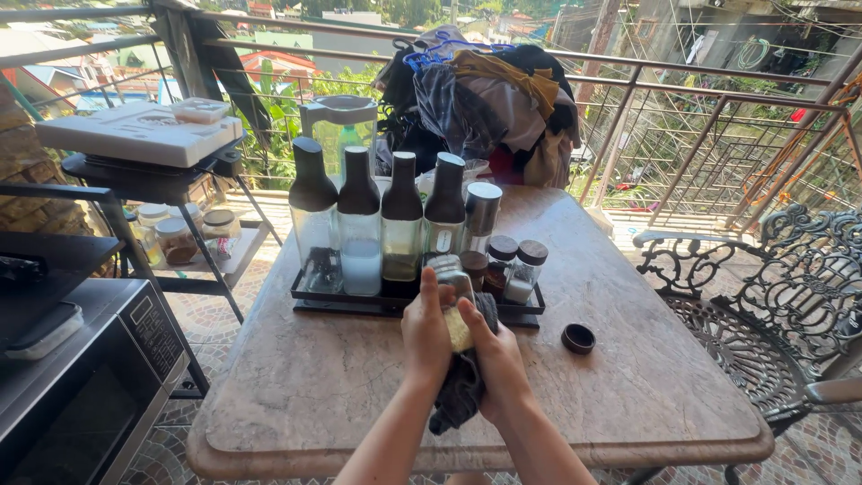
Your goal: The person washes a cloth at a sink, then moves to a table to wipe and dry several small glass spice jars with the cloth. The person handles the jars one at a time, wiping the exterior and lids before placing them back on the tray.
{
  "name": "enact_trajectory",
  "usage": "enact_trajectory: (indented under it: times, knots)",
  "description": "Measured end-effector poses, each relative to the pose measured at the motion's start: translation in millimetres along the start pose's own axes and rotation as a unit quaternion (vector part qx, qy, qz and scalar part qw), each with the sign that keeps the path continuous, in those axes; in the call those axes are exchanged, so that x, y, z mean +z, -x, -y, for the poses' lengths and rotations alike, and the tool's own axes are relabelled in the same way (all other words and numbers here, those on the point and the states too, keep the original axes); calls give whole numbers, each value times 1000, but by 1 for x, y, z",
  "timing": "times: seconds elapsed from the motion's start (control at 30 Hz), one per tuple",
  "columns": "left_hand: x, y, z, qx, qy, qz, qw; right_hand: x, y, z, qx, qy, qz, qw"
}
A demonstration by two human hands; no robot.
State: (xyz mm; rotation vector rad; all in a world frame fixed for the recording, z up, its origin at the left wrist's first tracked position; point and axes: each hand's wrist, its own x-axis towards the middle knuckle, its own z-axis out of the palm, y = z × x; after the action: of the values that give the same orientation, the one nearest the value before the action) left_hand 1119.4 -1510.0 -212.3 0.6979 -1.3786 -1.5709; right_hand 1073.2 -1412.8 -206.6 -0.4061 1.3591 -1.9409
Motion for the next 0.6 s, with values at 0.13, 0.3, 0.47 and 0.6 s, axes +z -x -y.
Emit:
enact_trajectory:
  times: [0.13, 0.3, 0.47, 0.6]
  knots:
    - [3, 14, 10, -46, 7, 16, 999, -7, 1, -16, -41, -28, -33, 998]
    - [11, 28, 16, -81, 75, 52, 992, -6, 6, -39, -160, 151, -105, 970]
    - [10, 17, 16, -96, 172, 53, 979, -9, 8, -49, -262, 255, -100, 925]
    - [10, 13, 9, -137, 259, 31, 955, -9, 14, -52, -260, 285, -119, 915]
